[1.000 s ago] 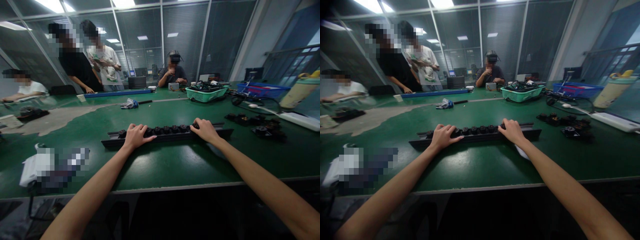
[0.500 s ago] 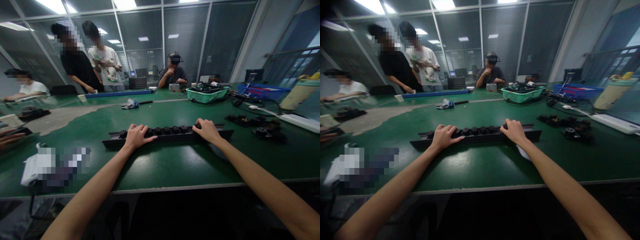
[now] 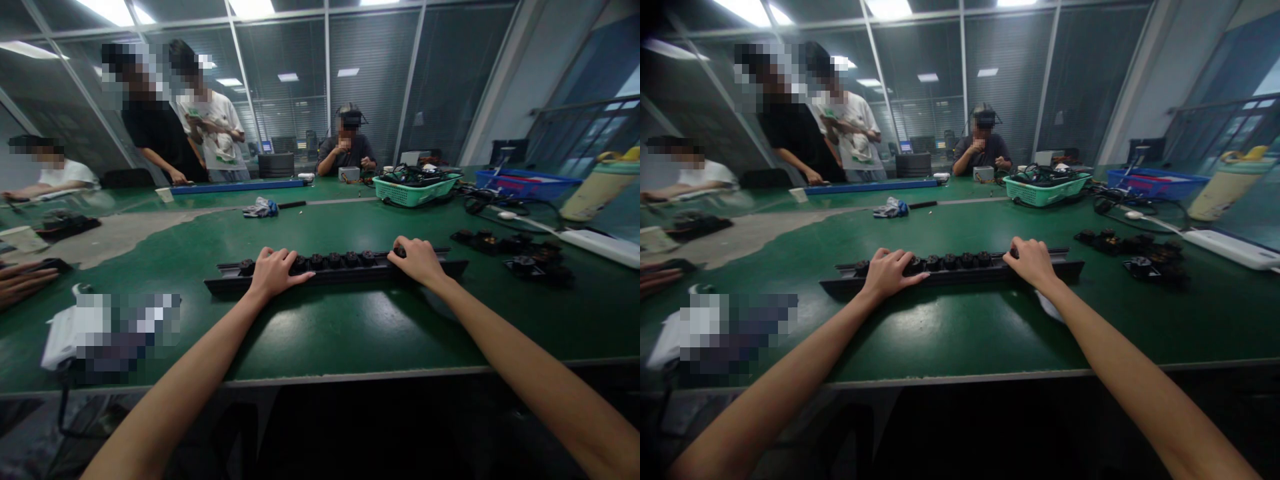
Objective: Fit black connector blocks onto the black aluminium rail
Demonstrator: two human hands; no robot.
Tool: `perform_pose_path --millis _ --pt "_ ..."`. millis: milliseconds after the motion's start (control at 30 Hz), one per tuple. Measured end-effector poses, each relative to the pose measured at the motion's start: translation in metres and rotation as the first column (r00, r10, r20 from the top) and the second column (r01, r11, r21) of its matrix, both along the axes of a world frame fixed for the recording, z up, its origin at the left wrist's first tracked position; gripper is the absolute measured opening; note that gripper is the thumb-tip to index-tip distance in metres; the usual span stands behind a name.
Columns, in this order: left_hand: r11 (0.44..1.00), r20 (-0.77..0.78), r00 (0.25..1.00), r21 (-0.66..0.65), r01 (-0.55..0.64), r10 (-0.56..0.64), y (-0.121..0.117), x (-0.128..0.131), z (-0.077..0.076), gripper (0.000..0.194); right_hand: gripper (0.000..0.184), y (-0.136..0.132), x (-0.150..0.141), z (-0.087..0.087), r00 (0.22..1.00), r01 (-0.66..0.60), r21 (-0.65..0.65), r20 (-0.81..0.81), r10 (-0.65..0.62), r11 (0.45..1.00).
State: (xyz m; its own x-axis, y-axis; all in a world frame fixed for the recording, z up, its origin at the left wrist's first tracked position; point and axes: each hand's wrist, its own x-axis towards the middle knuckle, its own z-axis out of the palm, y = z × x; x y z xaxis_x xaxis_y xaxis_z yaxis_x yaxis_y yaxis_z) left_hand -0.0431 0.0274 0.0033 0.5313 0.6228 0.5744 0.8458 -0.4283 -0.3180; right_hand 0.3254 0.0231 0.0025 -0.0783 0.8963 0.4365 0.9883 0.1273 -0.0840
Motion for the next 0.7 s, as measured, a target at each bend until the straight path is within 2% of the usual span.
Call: perform_pose_path --millis 700 --pt "1.0 0.024 1.0 -0.021 0.01 -0.01 0.0009 -0.0008 -0.0011 0.066 0.032 0.0011 0.0073 0.003 0.997 0.067 -0.035 0.033 -0.066 0.997"
